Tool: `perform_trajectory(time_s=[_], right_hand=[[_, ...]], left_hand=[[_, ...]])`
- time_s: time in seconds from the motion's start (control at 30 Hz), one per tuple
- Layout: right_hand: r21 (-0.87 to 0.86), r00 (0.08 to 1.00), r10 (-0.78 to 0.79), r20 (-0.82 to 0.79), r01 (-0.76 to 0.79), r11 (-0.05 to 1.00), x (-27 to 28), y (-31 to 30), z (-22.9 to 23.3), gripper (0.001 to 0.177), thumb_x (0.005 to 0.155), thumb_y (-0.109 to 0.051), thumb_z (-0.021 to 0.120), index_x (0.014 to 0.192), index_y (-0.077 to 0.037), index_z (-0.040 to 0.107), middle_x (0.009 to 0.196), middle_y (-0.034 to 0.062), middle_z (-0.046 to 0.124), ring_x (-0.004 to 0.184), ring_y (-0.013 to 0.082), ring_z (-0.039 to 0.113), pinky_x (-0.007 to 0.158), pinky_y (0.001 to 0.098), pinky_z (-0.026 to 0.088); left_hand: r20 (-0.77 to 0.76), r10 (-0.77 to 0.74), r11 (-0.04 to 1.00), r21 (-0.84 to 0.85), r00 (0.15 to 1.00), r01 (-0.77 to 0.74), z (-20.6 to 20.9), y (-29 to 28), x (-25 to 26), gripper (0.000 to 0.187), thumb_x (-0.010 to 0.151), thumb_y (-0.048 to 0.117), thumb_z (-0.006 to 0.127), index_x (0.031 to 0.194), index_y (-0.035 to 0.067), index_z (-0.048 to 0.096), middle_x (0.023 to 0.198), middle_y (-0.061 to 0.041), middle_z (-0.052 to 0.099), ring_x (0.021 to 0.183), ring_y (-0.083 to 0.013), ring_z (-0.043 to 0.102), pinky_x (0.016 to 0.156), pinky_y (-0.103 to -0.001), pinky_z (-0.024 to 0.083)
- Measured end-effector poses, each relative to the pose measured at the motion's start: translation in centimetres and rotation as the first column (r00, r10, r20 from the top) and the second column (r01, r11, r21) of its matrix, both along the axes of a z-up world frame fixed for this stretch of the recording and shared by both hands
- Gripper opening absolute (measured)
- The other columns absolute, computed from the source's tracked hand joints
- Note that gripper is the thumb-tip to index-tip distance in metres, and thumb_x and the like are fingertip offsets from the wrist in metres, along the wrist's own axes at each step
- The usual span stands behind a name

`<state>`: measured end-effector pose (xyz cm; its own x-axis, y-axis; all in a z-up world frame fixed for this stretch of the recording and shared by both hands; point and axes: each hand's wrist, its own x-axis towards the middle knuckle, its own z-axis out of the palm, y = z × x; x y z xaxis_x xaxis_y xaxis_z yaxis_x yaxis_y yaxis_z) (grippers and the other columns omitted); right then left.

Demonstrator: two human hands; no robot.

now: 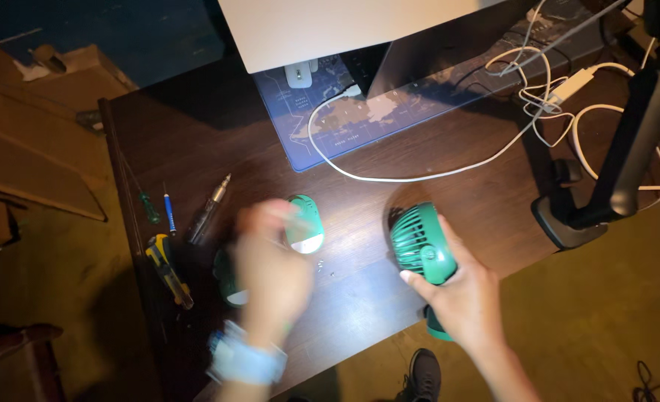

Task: The person disassembles a small green electric fan on a desk. They remove the base, unscrew and detach the rear cover, then use a knife and screwdriver to pry off the front grille and remove the fan blade. The components are placed on the desk.

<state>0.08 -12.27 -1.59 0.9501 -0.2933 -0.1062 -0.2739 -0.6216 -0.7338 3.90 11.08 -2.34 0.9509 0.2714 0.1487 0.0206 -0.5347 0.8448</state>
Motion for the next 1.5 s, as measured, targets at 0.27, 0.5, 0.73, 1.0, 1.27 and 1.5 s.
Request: perform_trajectory(time_s=[0.27, 0.5, 0.73, 1.0, 1.27, 1.5], right_hand=[[0.092, 0.951, 0.251, 0.180, -0.270, 0.958, 0.0, 1.2, -1.5, 0.091, 0.068, -0.013, 0.085, 0.150, -0.010, 0.046, 0.147, 0.0188, 0.057, 0.130, 0.0276, 0.060, 0.100, 0.0349, 0.049], [0.428, 0.946, 0.310, -0.100, -0.240, 0.871, 0.9, -3.7, -2.6, 0.091, 0.071, -0.018, 0.080, 0.154, -0.018, 0.042, 0.169, 0.0101, 0.023, 0.144, 0.0318, 0.048, 0.114, 0.0418, 0.042], [0.108, 0.765, 0.564, -0.312, -0.561, 0.821, 4.3, -4.9, -2.5, 0.157, 0.044, -0.025, 0.102, 0.166, -0.020, 0.003, 0.169, 0.0135, -0.009, 0.157, 0.0302, 0.003, 0.122, 0.0396, 0.020], [0.224, 0.766, 0.585, -0.265, -0.542, 0.810, 4.9, -4.3, -2.1, 0.155, 0.049, -0.027, 0.096, 0.163, -0.016, -0.008, 0.164, 0.0120, 0.015, 0.151, 0.0265, 0.025, 0.118, 0.0325, 0.030], [0.227, 0.804, 0.542, -0.243, -0.496, 0.838, 4.6, -4.0, -2.2, 0.153, 0.044, -0.024, 0.096, 0.167, -0.019, 0.005, 0.159, 0.0113, 0.021, 0.145, 0.0273, 0.035, 0.114, 0.0334, 0.037], [0.238, 0.838, 0.517, -0.174, -0.474, 0.848, 4.1, -4.0, -3.7, 0.152, 0.044, -0.026, 0.098, 0.164, -0.015, 0.005, 0.159, 0.0152, 0.021, 0.148, 0.0304, 0.032, 0.117, 0.0345, 0.032]], left_hand=[[-0.265, -0.021, 0.933, -0.351, 0.964, -0.076, 1.4, -11.5, -4.6, 0.037, 0.076, 0.021, 0.083, 0.101, 0.001, 0.065, 0.088, -0.016, 0.070, 0.065, -0.0246, 0.068, 0.063, -0.034, 0.055], [0.032, -0.040, 0.957, -0.286, 0.999, 0.048, 0.1, -10.7, -4.9, 0.023, 0.081, 0.015, 0.079, 0.091, -0.003, 0.067, 0.099, -0.016, 0.070, 0.073, -0.0250, 0.070, 0.066, -0.034, 0.056], [-0.094, -0.169, 0.981, -0.111, 0.981, 0.159, -1.1, -9.3, -3.7, 0.024, 0.068, 0.013, 0.081, 0.074, -0.003, 0.065, 0.088, -0.019, 0.065, 0.072, -0.0289, 0.069, 0.066, -0.039, 0.056], [-0.213, -0.321, 0.947, -0.096, 0.923, 0.307, -0.7, -8.2, -1.8, 0.028, 0.071, 0.023, 0.081, 0.073, -0.001, 0.067, 0.066, -0.019, 0.070, 0.057, -0.0263, 0.073, 0.056, -0.036, 0.056], [-0.233, -0.389, 0.920, -0.051, 0.892, 0.388, -0.3, -7.7, -1.1, 0.030, 0.076, 0.025, 0.076, 0.079, -0.002, 0.066, 0.068, -0.019, 0.070, 0.057, -0.0273, 0.072, 0.056, -0.037, 0.056], [-0.281, -0.347, 0.938, -0.098, 0.895, 0.333, -0.9, -7.9, -1.7, 0.028, 0.077, 0.024, 0.075, 0.080, -0.001, 0.063, 0.066, -0.017, 0.069, 0.056, -0.0257, 0.070, 0.055, -0.037, 0.055]])
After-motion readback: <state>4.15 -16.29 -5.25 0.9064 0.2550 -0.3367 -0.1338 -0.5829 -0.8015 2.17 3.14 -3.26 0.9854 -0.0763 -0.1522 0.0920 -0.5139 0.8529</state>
